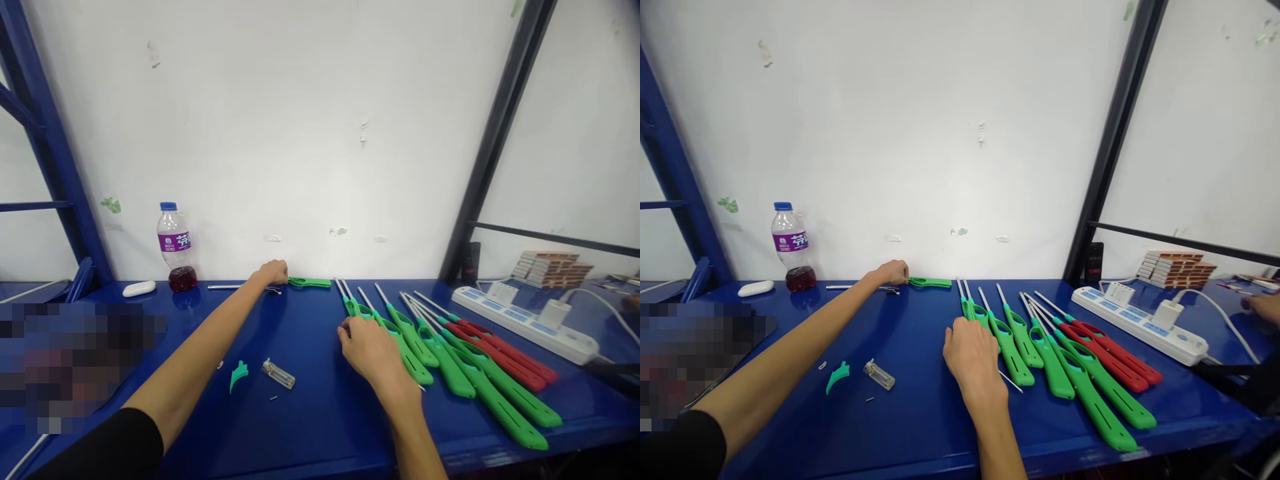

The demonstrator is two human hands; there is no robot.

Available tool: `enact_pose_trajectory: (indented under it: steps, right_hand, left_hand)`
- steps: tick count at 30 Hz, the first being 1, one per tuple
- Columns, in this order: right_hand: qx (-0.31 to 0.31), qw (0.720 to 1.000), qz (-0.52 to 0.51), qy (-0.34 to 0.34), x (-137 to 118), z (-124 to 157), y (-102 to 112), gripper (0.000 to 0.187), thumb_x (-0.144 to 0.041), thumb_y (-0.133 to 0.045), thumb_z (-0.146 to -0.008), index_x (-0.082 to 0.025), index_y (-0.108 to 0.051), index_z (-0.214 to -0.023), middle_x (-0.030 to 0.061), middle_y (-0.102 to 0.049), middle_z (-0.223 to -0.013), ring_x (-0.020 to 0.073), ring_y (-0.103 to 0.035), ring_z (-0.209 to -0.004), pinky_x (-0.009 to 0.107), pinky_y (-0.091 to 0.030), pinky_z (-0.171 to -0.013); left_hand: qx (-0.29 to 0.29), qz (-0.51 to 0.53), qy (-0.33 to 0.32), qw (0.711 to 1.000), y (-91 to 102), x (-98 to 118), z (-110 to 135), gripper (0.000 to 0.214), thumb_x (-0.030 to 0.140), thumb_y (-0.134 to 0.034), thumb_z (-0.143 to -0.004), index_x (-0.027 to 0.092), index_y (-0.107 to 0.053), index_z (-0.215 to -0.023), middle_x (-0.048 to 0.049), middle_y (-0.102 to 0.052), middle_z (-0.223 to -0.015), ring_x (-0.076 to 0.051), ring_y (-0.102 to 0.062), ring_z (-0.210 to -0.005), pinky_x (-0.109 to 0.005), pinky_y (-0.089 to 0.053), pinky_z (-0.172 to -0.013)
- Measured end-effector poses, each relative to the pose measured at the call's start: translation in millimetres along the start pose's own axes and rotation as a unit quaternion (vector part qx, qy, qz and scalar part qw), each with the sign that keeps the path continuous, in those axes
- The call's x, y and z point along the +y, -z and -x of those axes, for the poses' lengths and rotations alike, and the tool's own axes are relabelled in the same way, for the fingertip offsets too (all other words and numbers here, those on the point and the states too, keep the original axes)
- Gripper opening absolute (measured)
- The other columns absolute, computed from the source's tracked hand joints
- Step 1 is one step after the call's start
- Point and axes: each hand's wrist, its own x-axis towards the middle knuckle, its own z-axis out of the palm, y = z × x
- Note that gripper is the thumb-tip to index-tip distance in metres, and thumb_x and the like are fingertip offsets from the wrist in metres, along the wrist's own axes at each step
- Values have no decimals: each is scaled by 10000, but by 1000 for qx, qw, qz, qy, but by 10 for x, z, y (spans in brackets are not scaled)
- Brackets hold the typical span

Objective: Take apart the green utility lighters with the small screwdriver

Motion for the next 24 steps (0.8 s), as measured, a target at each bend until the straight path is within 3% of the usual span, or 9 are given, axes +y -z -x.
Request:
enact_pose_trajectory:
  steps: [5,13,20,24]
  right_hand:
    - [21,999,-19,-17,25,-6,83,266,-349,-575,-1028,-245,-726,-1220,103,-767,-1195,307,-728,-1112,360,-512,-824]
    - [20,998,-3,-62,124,-22,97,411,-317,-715,-943,-209,-661,-1336,164,-708,-1273,347,-728,-1118,401,-520,-844]
    - [14,998,9,-63,47,-6,54,469,-272,-681,-948,-124,-587,-1383,202,-764,-1187,369,-740,-1118,420,-539,-856]
    - [29,998,13,-50,-25,24,44,492,-204,-628,-950,-90,-555,-1423,217,-776,-1153,369,-751,-1090,397,-538,-828]
  left_hand:
    - [26,-1,-29,999,27,40,86,366,371,-678,-1008,192,-625,-1323,-101,-649,-1335,-261,-679,-1118,-476,-596,-929]
    - [114,10,-102,988,230,372,455,344,372,-665,-1016,196,-633,-1310,-101,-652,-1333,-254,-680,-1109,-472,-595,-932]
    - [187,6,-166,968,513,770,1024,316,372,-661,-1019,194,-649,-1280,-95,-666,-1306,-245,-685,-1091,-460,-597,-924]
    - [226,-4,-194,955,644,952,1562,212,350,-639,-1031,170,-689,-1130,-59,-717,-1102,-208,-701,-954,-419,-597,-859]
